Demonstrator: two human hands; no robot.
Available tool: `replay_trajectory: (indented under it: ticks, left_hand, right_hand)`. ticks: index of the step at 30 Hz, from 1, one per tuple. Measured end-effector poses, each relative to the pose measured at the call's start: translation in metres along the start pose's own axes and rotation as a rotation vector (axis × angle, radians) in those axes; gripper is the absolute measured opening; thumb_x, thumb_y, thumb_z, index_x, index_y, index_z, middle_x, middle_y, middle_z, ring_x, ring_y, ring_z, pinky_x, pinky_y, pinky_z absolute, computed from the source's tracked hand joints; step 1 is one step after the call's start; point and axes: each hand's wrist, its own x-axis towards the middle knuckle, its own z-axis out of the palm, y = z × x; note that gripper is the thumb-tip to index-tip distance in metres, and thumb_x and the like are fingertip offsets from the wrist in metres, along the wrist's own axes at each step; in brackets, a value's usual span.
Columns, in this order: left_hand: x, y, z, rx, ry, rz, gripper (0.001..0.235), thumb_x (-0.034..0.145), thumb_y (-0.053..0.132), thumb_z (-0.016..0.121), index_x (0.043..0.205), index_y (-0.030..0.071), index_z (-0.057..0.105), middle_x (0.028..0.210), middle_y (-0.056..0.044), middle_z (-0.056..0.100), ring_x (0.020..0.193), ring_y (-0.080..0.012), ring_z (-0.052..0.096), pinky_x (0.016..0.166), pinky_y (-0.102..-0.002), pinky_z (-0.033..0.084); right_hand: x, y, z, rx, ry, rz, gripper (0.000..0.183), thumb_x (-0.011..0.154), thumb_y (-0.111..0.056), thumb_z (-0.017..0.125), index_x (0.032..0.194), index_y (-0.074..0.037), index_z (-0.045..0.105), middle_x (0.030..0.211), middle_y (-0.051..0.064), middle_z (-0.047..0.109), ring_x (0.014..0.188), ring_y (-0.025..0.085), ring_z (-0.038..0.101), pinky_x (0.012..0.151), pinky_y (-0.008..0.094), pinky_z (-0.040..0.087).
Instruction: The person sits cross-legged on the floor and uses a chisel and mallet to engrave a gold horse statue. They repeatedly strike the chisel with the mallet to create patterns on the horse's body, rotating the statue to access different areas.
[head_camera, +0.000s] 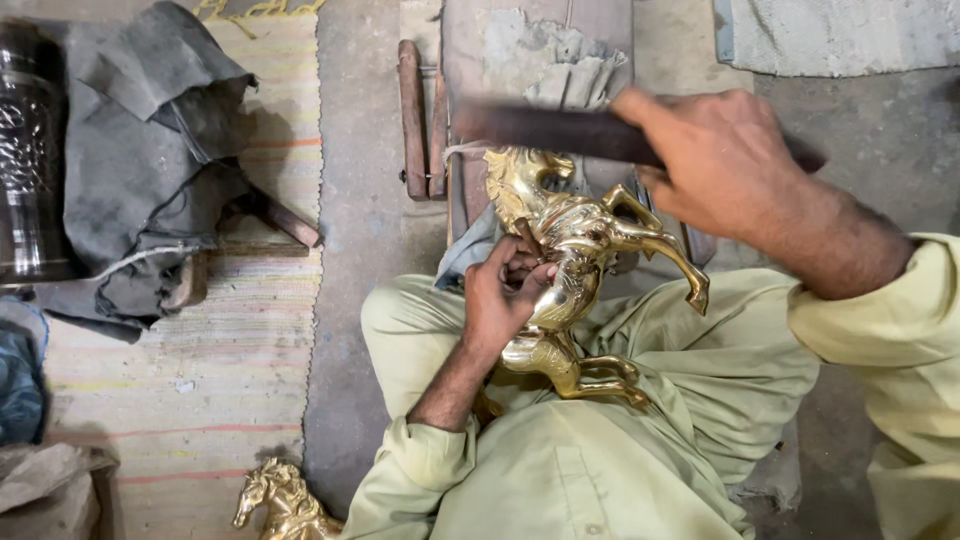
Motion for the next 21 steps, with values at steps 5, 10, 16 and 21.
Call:
replay_trajectory:
  ticks: [5,10,16,21]
  left_hand:
    - [-0.003,-0.014,0.003,-0.147,0.073,-0.006,0.023,0.089,0.007,0.08,0.108,0.003,0.066,0.093,-0.01,0.078,0.085,-0.0175,0.077,0.072,-0.031,0.066]
    - [0.008,-0.024,-0.017,-0.457,0.124,-0.177,0.029,0.091,-0.001,0.07,0.119,0.0,0.062,0.091,-0.013,0.076,0.085,-0.0165,0.077,0.073,-0.033,0.069]
    - [0.038,-0.003,-0.019,-0.16,-0.277,0.11,0.034,0.093,0.002,0.075,0.125,0.0,0.064,0.107,-0.014,0.078,0.101,-0.022,0.078,0.089,-0.036,0.063]
    - [0.052,0.018,-0.019,0.085,-0.437,0.313,0.043,0.091,0.004,0.075,0.132,0.003,0.061,0.108,-0.013,0.079,0.104,-0.0245,0.078,0.09,-0.037,0.062]
  right_hand:
    - [-0.004,-0.005,-0.004,-0.047,-0.1,-0.105,0.047,0.075,-0.009,0.073,0.121,-0.015,0.067,0.081,0.009,0.074,0.071,0.032,0.073,0.062,0.044,0.056]
    - [-0.015,0.006,-0.005,0.138,-0.374,0.154,0.035,0.087,-0.032,0.079,0.115,-0.016,0.063,0.078,0.013,0.073,0.076,0.036,0.071,0.067,0.049,0.053]
    - [-0.048,0.018,0.022,0.596,-0.508,0.407,0.038,0.085,-0.037,0.08,0.113,-0.016,0.064,0.079,0.009,0.074,0.071,0.025,0.076,0.066,0.044,0.057]
    - [-0.083,0.029,0.047,0.603,-0.333,0.406,0.043,0.084,-0.033,0.084,0.116,-0.012,0.065,0.084,0.009,0.077,0.076,0.021,0.076,0.068,0.041,0.058]
